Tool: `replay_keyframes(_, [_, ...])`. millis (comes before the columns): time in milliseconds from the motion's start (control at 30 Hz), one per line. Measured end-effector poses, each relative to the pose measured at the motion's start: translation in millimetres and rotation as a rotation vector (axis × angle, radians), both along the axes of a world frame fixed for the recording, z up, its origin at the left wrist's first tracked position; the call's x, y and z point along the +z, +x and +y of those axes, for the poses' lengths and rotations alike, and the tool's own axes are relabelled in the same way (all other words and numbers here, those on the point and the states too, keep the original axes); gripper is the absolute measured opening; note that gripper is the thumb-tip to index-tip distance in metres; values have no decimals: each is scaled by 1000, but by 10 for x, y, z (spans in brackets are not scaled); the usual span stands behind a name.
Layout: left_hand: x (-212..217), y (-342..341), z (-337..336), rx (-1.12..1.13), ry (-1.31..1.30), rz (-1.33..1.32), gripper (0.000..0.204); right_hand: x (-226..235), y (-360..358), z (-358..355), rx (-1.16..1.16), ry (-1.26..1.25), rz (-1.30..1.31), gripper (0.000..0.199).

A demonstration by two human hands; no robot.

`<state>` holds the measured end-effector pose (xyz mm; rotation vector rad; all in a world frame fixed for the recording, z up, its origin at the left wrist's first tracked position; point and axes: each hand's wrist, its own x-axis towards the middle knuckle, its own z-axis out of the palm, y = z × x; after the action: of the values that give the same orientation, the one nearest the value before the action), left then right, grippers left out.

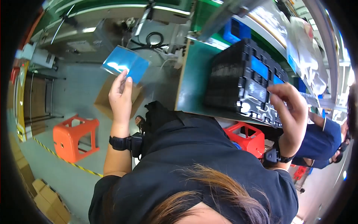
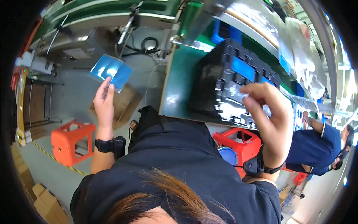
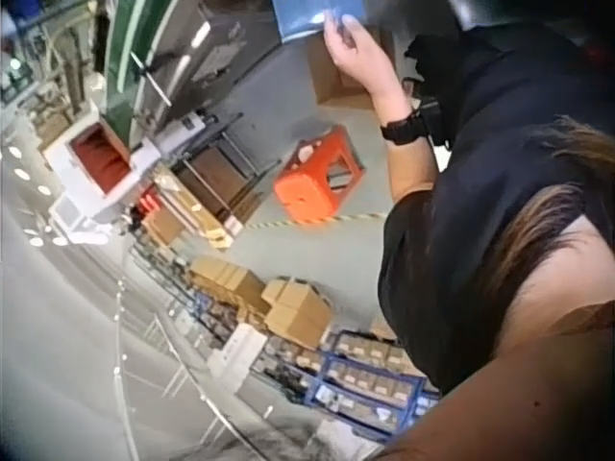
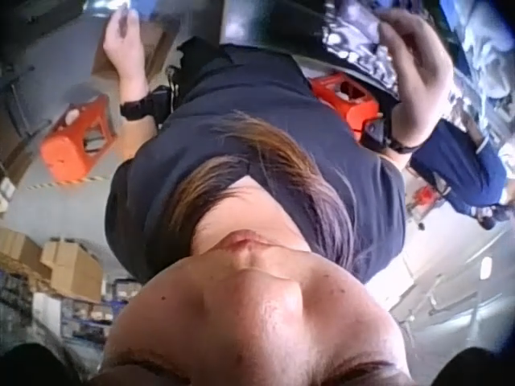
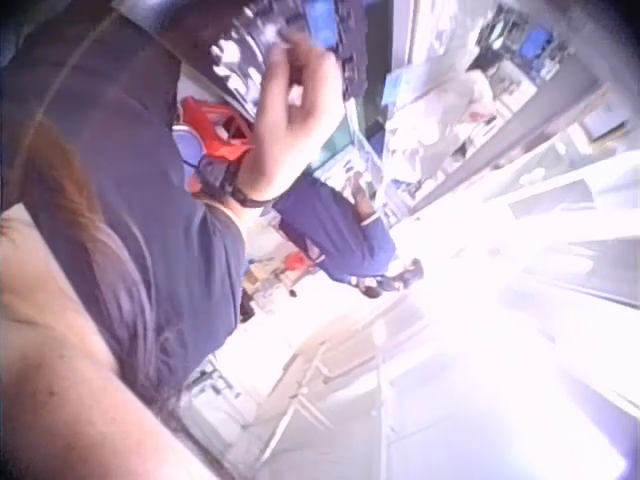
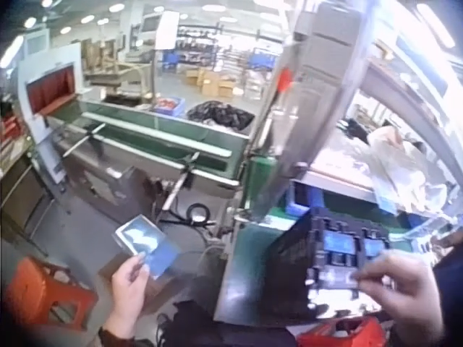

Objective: The recorder is assembling and packaging electronic components, specifically batteries and related accessories, into protective trays and bags.

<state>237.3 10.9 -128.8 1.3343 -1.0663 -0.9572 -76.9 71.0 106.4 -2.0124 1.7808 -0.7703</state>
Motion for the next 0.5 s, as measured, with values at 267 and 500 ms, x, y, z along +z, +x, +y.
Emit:
replay_keyframes(267, [-942, 1484, 359, 273, 193, -133, 32, -605, 1806, -754, 379, 661, -336, 17])
replay_keyframes(500, [-1572, 2116, 979, 402, 486, -85, 35, -3362, 2049, -1723, 208, 1737, 327, 19])
